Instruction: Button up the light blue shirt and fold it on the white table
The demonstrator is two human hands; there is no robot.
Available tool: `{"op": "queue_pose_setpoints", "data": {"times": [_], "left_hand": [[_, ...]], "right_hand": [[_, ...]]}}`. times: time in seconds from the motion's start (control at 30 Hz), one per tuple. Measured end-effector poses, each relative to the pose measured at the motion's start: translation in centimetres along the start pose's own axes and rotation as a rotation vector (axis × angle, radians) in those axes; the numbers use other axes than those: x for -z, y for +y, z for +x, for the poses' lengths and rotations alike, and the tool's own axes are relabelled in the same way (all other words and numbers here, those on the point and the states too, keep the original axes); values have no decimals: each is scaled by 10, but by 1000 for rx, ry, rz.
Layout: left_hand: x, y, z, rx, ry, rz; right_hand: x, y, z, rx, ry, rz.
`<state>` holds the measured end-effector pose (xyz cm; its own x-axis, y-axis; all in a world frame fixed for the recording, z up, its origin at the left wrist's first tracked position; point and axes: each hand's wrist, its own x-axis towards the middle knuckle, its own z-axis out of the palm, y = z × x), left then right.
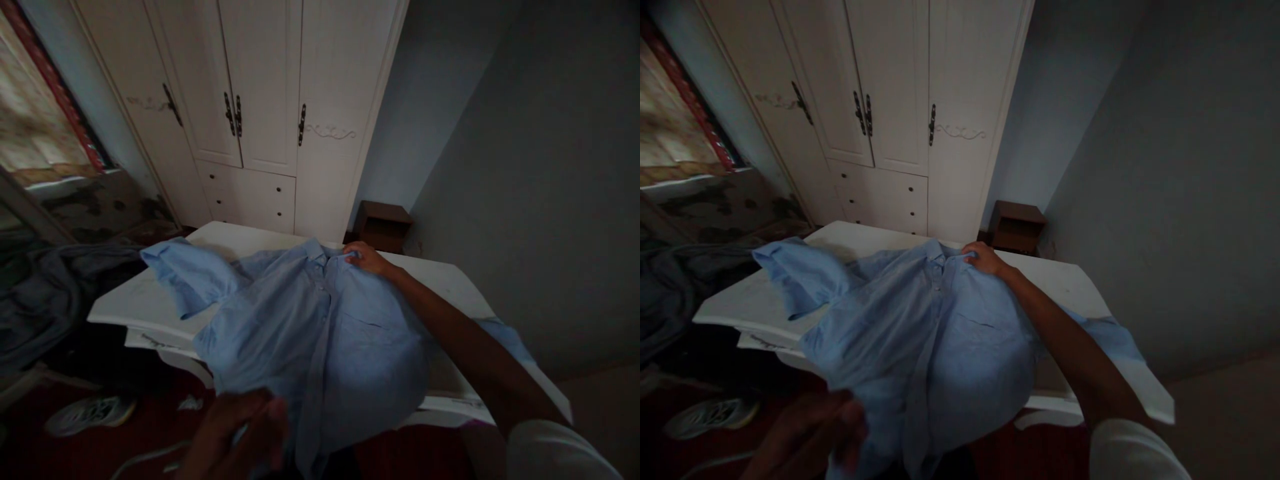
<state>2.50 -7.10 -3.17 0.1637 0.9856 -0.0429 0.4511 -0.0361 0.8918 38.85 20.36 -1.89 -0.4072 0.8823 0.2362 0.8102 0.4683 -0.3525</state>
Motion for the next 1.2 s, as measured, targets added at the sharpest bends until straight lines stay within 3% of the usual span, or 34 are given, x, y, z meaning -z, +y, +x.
{"op": "queue_pose_setpoints", "data": {"times": [0.1, 0.17, 0.2, 0.27, 0.4, 0.47, 0.6, 0.73, 0.93, 1.0, 1.1, 1.2], "left_hand": [[-13, 73, 93, -363, -6, -4], [-24, 98, 162, -485, 89, 156], [-29, 103, 195, -530, 106, 306], [-36, 102, 250, -593, 26, 604], [-36, 88, 317, -570, -353, 915], [-32, 86, 337, -565, -405, 910], [-30, 90, 368, -567, -196, 785], [-47, 91, 388, -565, -49, 747], [-73, 67, 396, -537, -42, 756], [-73, 60, 397, -546, -51, 743], [-63, 57, 397, -573, -36, 691], [-45, 60, 391, -584, 62, 623]], "right_hand": [[0, -9, -7, 18, -42, -27], [1, -14, -11, 52, -62, -61], [2, -16, -12, 69, -65, -74], [3, -17, -12, 84, -57, -92], [2, -10, -1, 38, -4, -75], [0, -5, 7, 12, 12, -54], [-4, 3, 25, -85, 8, -49], [-10, 9, 41, -210, 72, -13], [-18, 21, 41, -181, 105, 115], [-17, 24, 38, -153, 116, 158], [-17, 21, 39, -210, 95, 54], [-22, 12, 46, -292, 67, -62]]}}
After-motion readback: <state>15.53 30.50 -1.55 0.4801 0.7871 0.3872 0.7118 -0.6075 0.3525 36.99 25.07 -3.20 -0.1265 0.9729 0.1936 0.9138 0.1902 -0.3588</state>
